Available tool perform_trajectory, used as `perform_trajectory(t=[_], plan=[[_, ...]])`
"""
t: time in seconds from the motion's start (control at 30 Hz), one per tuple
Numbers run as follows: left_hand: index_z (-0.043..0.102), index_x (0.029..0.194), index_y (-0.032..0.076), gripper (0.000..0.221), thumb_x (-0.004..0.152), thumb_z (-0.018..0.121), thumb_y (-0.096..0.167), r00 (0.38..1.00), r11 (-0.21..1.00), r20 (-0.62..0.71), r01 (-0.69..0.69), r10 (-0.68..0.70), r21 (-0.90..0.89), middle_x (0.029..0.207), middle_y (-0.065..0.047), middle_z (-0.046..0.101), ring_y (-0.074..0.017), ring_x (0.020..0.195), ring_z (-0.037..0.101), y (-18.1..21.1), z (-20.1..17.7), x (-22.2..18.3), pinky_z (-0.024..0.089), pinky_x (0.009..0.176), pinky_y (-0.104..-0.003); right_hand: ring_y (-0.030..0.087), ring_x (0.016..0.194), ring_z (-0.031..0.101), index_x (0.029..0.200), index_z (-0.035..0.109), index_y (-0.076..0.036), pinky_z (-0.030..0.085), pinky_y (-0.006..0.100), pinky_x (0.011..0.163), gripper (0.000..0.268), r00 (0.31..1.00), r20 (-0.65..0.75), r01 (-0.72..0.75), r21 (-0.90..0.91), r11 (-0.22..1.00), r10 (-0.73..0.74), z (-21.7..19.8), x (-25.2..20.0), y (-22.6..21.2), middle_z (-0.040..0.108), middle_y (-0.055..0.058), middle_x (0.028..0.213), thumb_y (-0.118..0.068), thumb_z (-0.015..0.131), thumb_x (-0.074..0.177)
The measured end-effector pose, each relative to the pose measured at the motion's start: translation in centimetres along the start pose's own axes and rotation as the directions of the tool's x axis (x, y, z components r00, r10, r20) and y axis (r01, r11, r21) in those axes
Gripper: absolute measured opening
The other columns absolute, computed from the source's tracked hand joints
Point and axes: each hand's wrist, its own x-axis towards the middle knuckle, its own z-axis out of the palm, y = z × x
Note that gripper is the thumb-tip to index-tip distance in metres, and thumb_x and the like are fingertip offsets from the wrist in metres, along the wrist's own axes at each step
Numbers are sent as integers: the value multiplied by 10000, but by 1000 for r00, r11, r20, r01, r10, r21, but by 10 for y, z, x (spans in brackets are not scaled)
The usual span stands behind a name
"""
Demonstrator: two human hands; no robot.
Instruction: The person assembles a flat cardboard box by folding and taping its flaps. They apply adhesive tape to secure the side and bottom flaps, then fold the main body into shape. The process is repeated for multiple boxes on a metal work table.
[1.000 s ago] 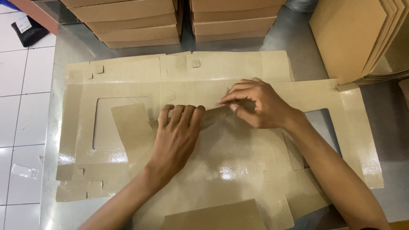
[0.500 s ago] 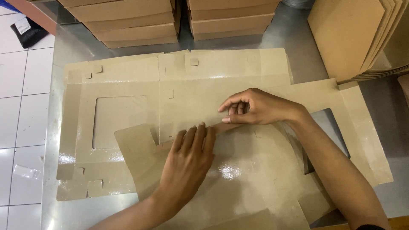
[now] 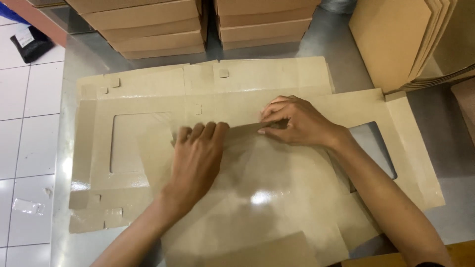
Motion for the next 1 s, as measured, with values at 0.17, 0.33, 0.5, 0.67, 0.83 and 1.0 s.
perform_trajectory(t=[0.17,0.33,0.5,0.67,0.83,1.0], plan=[[691,1186,165,387,844,735,-11,914,996,-398,-57,77,62,1126,-87,625,-316,1144,561,-1,-30,22,300,1073,-577,344,1063,722,1023,804,-91,551,450,927,123,953,-302,27,66,997,-5,10,-10,18,787,127,943,-128,771,911],[648,1300,74,554,781,827,141,900,996,-435,-39,2,-77,1264,-189,545,-394,1098,556,7,-6,17,448,984,-541,203,782,737,840,800,-92,548,306,635,139,861,-497,-118,12,993,108,10,-12,18,752,78,761,-166,761,950],[591,1398,107,667,882,708,513,991,993,77,-102,107,-61,1359,-168,555,-345,1262,551,15,15,6,358,1080,-542,309,793,740,954,795,-3,555,359,677,111,862,-503,80,13,997,-63,13,-7,15,772,165,908,-104,769,917],[569,1435,91,659,936,639,516,991,994,80,-101,104,-50,1403,-183,564,-361,1279,571,19,14,5,342,1096,-576,387,951,736,1137,723,39,584,473,814,328,926,-376,87,138,987,-29,-3,-12,-4,751,247,1006,-84,784,839],[534,1477,110,647,996,543,542,989,997,127,-73,77,-36,1458,-171,537,-349,1325,538,21,18,0,382,1028,-511,334,1054,717,1249,691,-10,562,476,915,420,968,-247,101,253,962,-36,-6,-13,-11,750,197,1107,-153,767,861],[505,1506,121,652,1014,492,550,987,999,154,-43,45,-16,1490,-162,532,-333,1356,513,26,17,0,366,1019,-484,312,973,685,1298,720,-103,572,407,797,425,983,-169,68,-56,996,-76,15,-11,-2,680,118,1008,-297,720,919]])
